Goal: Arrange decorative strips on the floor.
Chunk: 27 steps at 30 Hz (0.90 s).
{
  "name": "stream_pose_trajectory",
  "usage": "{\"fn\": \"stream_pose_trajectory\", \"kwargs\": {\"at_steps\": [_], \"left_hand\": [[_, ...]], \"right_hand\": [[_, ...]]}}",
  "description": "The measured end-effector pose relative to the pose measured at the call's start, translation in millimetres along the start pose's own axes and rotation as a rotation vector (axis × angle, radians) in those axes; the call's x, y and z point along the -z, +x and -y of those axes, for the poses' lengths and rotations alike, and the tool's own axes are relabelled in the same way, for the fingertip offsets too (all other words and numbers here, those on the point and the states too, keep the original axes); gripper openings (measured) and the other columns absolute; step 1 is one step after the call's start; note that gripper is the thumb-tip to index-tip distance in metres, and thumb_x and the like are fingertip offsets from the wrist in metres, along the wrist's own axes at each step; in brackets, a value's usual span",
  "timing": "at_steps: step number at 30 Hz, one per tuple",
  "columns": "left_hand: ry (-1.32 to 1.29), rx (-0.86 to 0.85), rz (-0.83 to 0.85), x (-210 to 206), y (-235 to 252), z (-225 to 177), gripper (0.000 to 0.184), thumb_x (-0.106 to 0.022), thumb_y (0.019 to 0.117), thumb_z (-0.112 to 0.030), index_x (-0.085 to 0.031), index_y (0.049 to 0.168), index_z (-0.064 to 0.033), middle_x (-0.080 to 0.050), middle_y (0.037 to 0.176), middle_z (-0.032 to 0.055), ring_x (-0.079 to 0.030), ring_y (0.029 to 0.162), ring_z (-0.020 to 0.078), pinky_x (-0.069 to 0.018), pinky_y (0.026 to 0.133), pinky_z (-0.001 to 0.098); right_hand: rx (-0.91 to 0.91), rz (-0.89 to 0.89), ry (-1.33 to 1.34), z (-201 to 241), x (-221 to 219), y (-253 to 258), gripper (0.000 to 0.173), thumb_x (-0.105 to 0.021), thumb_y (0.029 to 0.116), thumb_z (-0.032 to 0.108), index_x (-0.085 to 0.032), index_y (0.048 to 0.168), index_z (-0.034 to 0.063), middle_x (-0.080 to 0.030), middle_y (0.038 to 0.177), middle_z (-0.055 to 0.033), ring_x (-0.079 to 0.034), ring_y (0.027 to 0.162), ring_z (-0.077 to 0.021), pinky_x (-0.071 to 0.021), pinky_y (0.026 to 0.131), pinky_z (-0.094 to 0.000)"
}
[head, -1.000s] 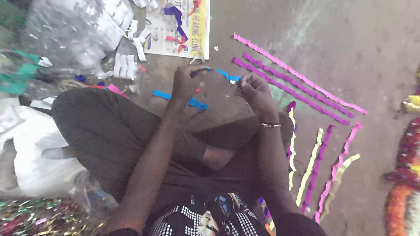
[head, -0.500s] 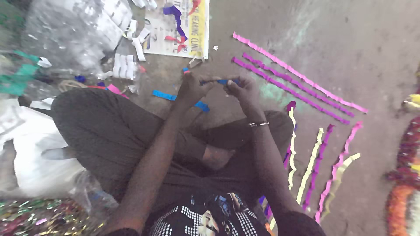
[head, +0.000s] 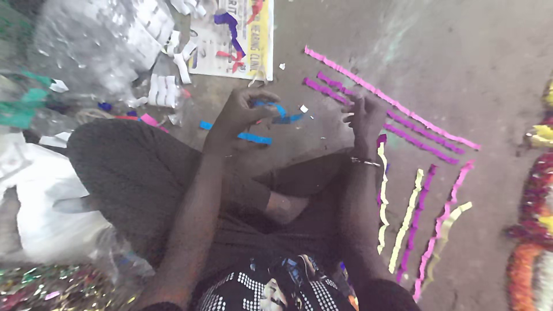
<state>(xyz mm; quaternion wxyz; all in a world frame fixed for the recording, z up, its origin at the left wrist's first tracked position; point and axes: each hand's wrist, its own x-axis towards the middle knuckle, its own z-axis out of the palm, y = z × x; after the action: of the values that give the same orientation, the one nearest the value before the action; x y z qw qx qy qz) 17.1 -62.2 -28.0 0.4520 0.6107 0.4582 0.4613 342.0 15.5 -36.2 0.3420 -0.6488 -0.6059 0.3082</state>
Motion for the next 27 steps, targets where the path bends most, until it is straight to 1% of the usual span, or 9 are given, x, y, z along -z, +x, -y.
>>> {"fn": "stream_pose_trajectory", "kwargs": {"at_steps": [2, 4, 7, 8, 10, 14, 19, 22, 27], "left_hand": [[-0.075, -0.003, 0.061, 4.9, -2.0, -7.1, 0.020, -0.070, 0.0920, -0.009, -0.071, 0.111, -0.0037, -0.072, 0.092, -0.0029, -0.058, 0.062, 0.0001, -0.0510, 0.055, 0.0180], [-0.083, -0.016, 0.090, 6.3, -3.7, -9.7, 0.017, -0.070, 0.0906, -0.008, -0.072, 0.107, -0.0039, -0.072, 0.094, -0.0031, -0.060, 0.066, 0.0002, -0.0522, 0.059, 0.0181], [-0.093, 0.020, 0.211, 0.9, -6.1, -16.6, 0.017, -0.071, 0.0887, -0.010, -0.074, 0.104, -0.0049, -0.075, 0.095, -0.0042, -0.067, 0.078, -0.0007, -0.0581, 0.070, 0.0179], [-0.098, 0.046, 0.224, -3.3, -7.8, -18.8, 0.015, -0.071, 0.0892, -0.013, -0.074, 0.103, -0.0065, -0.074, 0.090, -0.0068, -0.064, 0.070, -0.0031, -0.0551, 0.062, 0.0153], [-0.077, 0.064, 0.210, -3.4, -7.3, -22.2, 0.013, -0.068, 0.0927, -0.018, -0.074, 0.099, -0.0081, -0.069, 0.076, -0.0106, -0.055, 0.056, -0.0054, -0.0466, 0.051, 0.0130], [0.086, 0.054, 0.155, 24.1, -8.2, -38.3, 0.010, -0.066, 0.0970, -0.014, -0.074, 0.096, -0.0069, -0.072, 0.081, -0.0089, -0.057, 0.060, -0.0061, -0.0477, 0.054, 0.0126], [0.284, 0.109, 0.212, 60.2, -5.1, -66.1, 0.010, -0.067, 0.0944, -0.006, -0.074, 0.101, -0.0078, -0.071, 0.084, -0.0082, -0.056, 0.062, -0.0064, -0.0470, 0.055, 0.0124], [0.324, 0.178, 0.192, 68.8, -1.1, -71.6, 0.011, -0.066, 0.0956, -0.007, -0.074, 0.103, -0.0077, -0.067, 0.076, -0.0066, -0.046, 0.051, -0.0039, -0.0373, 0.046, 0.0143], [-0.110, 0.345, -0.001, 80.6, -2.2, -52.1, 0.018, -0.048, 0.1071, -0.014, -0.065, 0.106, -0.0127, -0.055, 0.069, -0.0093, -0.041, 0.046, -0.0020, -0.0382, 0.041, 0.0132]], "right_hand": [[0.063, -0.001, -0.122, -5.9, 6.1, 4.6, 0.038, -0.044, 0.1098, 0.030, -0.069, 0.116, 0.0022, -0.074, 0.088, -0.0067, -0.067, 0.065, -0.0154, -0.0572, 0.063, -0.0367], [0.207, 0.087, -0.104, -3.6, 1.5, 1.7, 0.036, -0.048, 0.1080, 0.028, -0.070, 0.118, 0.0006, -0.074, 0.102, -0.0112, -0.071, 0.087, -0.0198, -0.0598, 0.080, -0.0421], [0.456, 0.438, 0.196, 19.4, -32.0, -17.8, 0.038, -0.045, 0.1086, 0.022, -0.063, 0.131, -0.0022, -0.067, 0.130, -0.0135, -0.064, 0.119, -0.0176, -0.0549, 0.102, -0.0369], [0.473, 0.590, 0.282, 36.4, -44.0, -33.0, 0.037, -0.046, 0.1072, 0.017, -0.059, 0.134, -0.0050, -0.065, 0.133, -0.0129, -0.062, 0.121, -0.0125, -0.0516, 0.103, -0.0312], [0.417, 0.832, 0.473, 61.7, -66.3, -59.0, 0.028, -0.050, 0.1033, 0.009, -0.061, 0.124, -0.0076, -0.068, 0.114, -0.0021, -0.062, 0.103, 0.0017, -0.0513, 0.093, -0.0193], [0.218, 1.094, 0.671, 58.0, -77.0, -67.6, 0.018, -0.049, 0.1046, 0.010, -0.065, 0.103, 0.0018, -0.071, 0.088, 0.0054, -0.067, 0.078, -0.0002, -0.0576, 0.072, -0.0202], [0.254, 0.992, 0.607, 45.5, -49.8, -50.8, 0.023, -0.045, 0.1068, 0.016, -0.064, 0.106, 0.0027, -0.067, 0.082, 0.0049, -0.066, 0.070, -0.0033, -0.0595, 0.068, -0.0246], [0.341, 0.862, 0.349, 44.0, -48.1, -44.8, 0.022, -0.050, 0.1060, 0.010, -0.064, 0.114, -0.0048, -0.070, 0.094, -0.0039, -0.068, 0.078, -0.0051, -0.0600, 0.074, -0.0253], [0.346, 0.631, 0.008, 31.2, -53.3, -42.7, 0.033, -0.040, 0.1065, 0.002, -0.060, 0.131, -0.0034, -0.070, 0.111, -0.0149, -0.068, 0.089, -0.0196, -0.0569, 0.078, -0.0354]]}}
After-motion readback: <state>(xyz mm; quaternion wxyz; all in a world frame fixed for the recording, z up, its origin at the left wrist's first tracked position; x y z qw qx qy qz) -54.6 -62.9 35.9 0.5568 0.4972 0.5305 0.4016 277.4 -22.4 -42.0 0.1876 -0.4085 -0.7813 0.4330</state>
